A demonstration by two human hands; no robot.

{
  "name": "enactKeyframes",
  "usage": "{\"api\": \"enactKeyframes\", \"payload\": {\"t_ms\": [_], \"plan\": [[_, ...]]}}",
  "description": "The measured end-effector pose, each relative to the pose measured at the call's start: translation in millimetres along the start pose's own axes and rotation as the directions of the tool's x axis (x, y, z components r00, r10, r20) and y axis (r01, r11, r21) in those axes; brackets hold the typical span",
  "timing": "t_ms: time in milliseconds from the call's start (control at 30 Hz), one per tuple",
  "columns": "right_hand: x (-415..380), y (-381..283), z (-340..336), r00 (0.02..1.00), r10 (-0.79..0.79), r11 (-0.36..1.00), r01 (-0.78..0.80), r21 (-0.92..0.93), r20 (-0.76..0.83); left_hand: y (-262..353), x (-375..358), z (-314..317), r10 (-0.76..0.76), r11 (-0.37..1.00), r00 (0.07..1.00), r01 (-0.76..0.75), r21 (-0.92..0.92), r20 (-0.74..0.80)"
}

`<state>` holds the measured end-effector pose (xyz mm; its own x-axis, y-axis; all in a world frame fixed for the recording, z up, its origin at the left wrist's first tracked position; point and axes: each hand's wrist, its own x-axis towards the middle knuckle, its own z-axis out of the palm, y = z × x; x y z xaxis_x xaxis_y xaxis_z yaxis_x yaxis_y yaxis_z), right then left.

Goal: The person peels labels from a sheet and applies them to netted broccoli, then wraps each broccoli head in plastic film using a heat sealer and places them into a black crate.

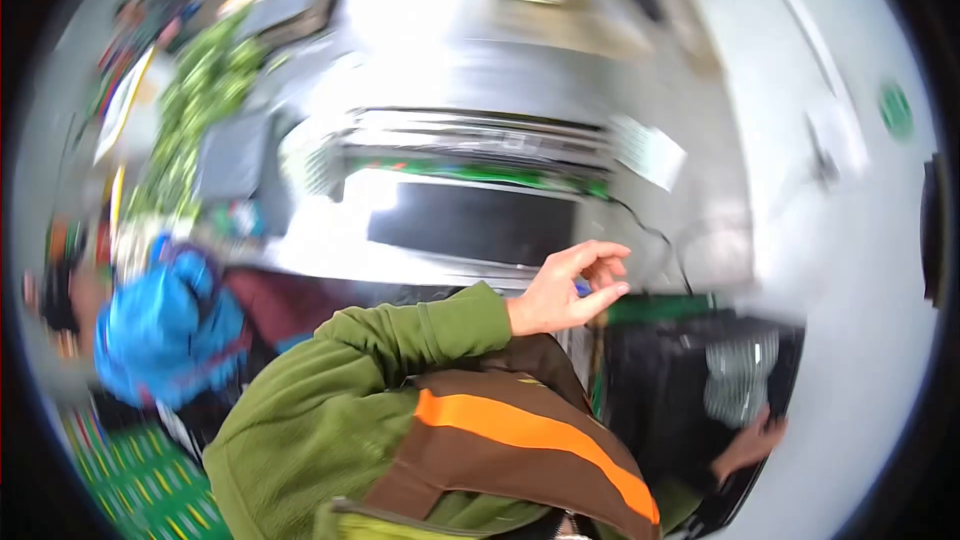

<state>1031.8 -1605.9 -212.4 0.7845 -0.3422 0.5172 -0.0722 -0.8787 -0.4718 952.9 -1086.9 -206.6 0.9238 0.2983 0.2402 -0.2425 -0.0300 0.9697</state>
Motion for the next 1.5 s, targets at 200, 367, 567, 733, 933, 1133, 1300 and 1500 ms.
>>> {"api": "enactKeyframes", "payload": {"t_ms": [200,367,567,733,933,1133,1300,1500], "plan": [[-49,-327,127,0.761,-0.37,0.796,-0.035,0.604,0.532,-52,-89,-189,-0.034,0.975,0.605,0.194,0.105,-0.796],[-226,-574,171,-0.066,-0.759,0.566,-0.558,0.606,0.648,-105,-180,-338,-0.049,0.853,0.142,0.521,0.033,-0.989],[-440,-750,280,-0.294,-0.847,0.516,-0.262,0.815,0.442,-160,-180,-445,-0.653,0.756,-0.056,0.017,-0.655,-0.755],[-513,-817,367,-0.468,-0.789,0.332,0.22,0.917,0.398,-122,-116,-442,-0.702,0.712,0.046,0.045,-0.7,-0.711],[-514,-837,384,-0.697,-0.624,0.467,0.031,0.884,0.354,-192,-139,-455,-0.437,0.869,0.081,0.296,-0.397,-0.896],[-513,-833,400,-0.787,-0.472,0.481,0.148,0.864,0.398,-134,-148,-472,-0.293,0.681,0.264,0.732,-0.006,-0.919],[-534,-827,400,-0.722,-0.517,0.481,0.201,0.854,0.461,-143,-148,-477,-0.246,0.791,0.31,0.612,-0.006,-0.918],[-519,-834,398,-0.746,-0.476,0.53,0.179,0.829,0.465,-172,-136,-471,-0.188,0.941,0.049,0.295,-0.166,-0.981]]}}
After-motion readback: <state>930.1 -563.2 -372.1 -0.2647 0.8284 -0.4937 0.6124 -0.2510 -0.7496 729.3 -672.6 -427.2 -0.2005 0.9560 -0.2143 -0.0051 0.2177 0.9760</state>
